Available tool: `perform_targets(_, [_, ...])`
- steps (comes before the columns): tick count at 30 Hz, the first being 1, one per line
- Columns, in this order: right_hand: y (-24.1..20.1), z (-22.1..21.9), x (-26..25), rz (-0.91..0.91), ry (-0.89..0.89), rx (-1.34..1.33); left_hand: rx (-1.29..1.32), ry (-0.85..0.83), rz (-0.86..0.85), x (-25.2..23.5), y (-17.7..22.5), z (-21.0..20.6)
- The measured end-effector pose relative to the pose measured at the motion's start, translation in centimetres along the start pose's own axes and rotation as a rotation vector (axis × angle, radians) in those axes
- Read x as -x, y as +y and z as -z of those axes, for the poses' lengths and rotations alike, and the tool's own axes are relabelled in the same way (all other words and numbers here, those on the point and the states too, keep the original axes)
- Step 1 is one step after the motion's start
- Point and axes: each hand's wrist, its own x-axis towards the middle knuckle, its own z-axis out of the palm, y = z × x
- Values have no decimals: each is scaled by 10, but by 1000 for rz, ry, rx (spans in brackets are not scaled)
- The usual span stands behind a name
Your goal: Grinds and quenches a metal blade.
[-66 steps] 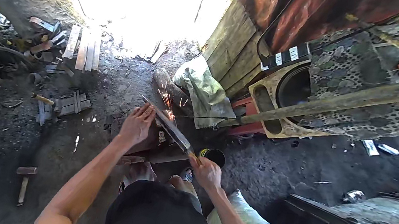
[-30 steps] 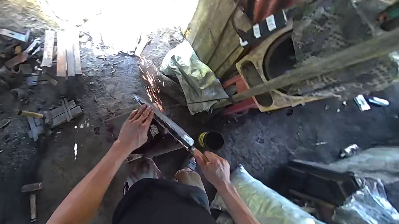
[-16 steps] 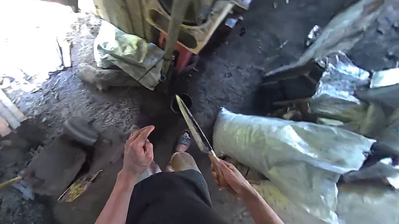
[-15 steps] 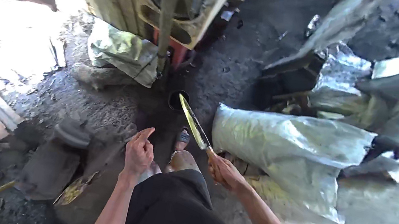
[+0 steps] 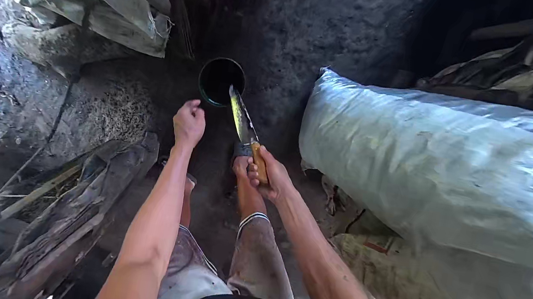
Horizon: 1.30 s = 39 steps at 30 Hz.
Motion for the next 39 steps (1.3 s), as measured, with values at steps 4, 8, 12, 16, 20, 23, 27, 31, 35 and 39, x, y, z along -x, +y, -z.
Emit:
perform_targets(4, [-22,-11,-39,-2,-20,32,-135,-100,-39,-86,15,-29])
perform_targets(8, [-40,-25,-71,-15,-12,36,-297,-229,-166,-154,10,-68])
perform_targets(12, [-51,-28,-91,-7,13,56,-469,-313,-155,-211,-4,-106])
perform_targets(16, [-55,-28,-102,35,24,110,-580,-387,-56,-236,-5,-129])
perform_targets(20, [-51,-32,-109,65,68,141,-39,-471,276,-227,0,-114])
perform_targets(23, [-51,-42,-109,71,69,129,364,-643,347,-175,23,-78])
perform_targets(27, [-54,-59,-100,58,58,103,52,-564,31,-92,54,-34])
perform_targets(31, [-54,-67,-90,54,39,81,-110,-479,-131,-53,66,-11])
perform_targets(35, [-57,-70,-88,53,46,88,-44,-366,-8,-93,48,-25])
perform_targets(39, [-55,-69,-91,64,68,116,-164,-304,14,-165,25,-67])
